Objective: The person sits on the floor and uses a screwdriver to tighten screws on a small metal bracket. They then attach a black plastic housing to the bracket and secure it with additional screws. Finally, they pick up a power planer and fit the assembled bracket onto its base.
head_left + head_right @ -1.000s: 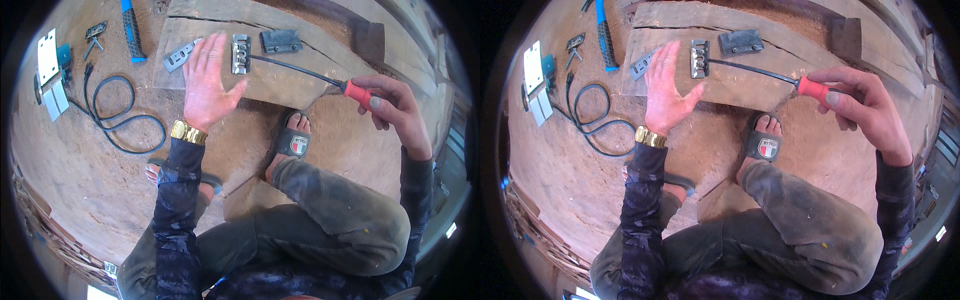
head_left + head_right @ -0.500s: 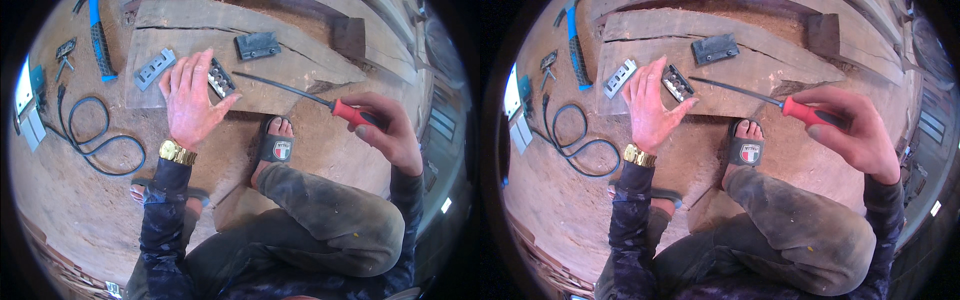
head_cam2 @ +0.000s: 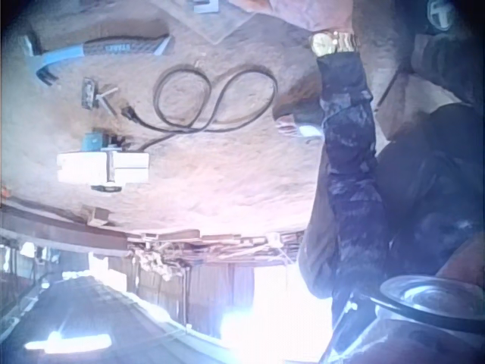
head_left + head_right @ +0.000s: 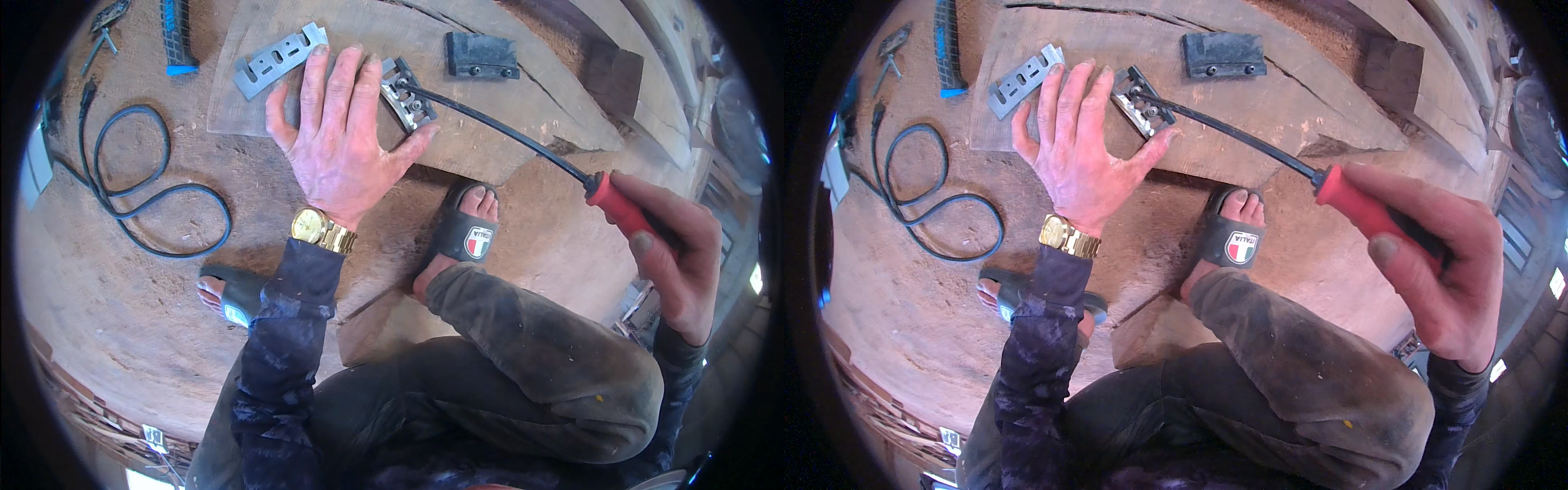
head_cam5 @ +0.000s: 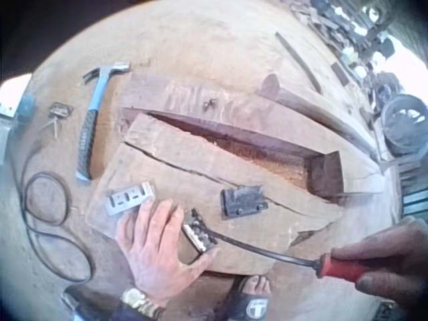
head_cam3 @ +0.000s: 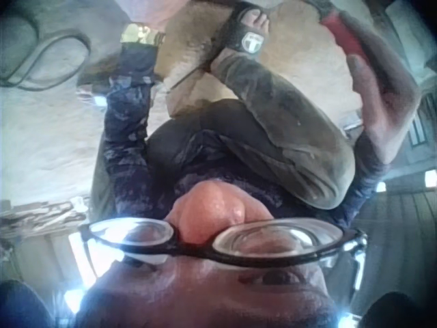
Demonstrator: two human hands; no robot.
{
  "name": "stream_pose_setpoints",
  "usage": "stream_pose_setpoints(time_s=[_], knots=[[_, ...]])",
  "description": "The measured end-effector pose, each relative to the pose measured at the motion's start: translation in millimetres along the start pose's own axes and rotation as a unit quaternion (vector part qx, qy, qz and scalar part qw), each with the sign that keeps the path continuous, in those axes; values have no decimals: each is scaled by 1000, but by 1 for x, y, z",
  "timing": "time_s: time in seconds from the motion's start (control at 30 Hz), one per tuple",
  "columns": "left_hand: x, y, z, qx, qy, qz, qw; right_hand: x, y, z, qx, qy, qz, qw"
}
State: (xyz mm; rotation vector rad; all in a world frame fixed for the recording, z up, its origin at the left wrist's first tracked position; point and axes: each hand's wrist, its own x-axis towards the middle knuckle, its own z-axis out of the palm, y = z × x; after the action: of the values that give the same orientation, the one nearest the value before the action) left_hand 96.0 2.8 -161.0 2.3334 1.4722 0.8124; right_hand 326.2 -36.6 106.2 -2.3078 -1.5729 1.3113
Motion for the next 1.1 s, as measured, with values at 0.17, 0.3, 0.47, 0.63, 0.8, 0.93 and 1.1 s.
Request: stream_pose_setpoints(time_s=[0.17,0.3,0.47,0.63,0.8,0.93,1.1], knots=[[-1,-2,4,-10,24,2,1000,1,-12,0,-1,20,36,999],[-1,-2,6,-12,48,4,999,1,-24,3,6,33,77,996],[-2,-1,-3,-20,-7,-6,1000,1,-55,-2,-116,0,115,987],[1,-5,-11,-13,-71,-3,997,22,-115,-13,-294,-99,57,949],[2,-7,-10,-35,-50,-21,998,41,-164,-3,-285,-152,138,936],[2,-5,-10,-51,-53,-42,996,49,-170,-1,-9,-84,288,954],[3,-4,-13,-47,-79,-60,994,52,-164,11,208,-13,510,835]])
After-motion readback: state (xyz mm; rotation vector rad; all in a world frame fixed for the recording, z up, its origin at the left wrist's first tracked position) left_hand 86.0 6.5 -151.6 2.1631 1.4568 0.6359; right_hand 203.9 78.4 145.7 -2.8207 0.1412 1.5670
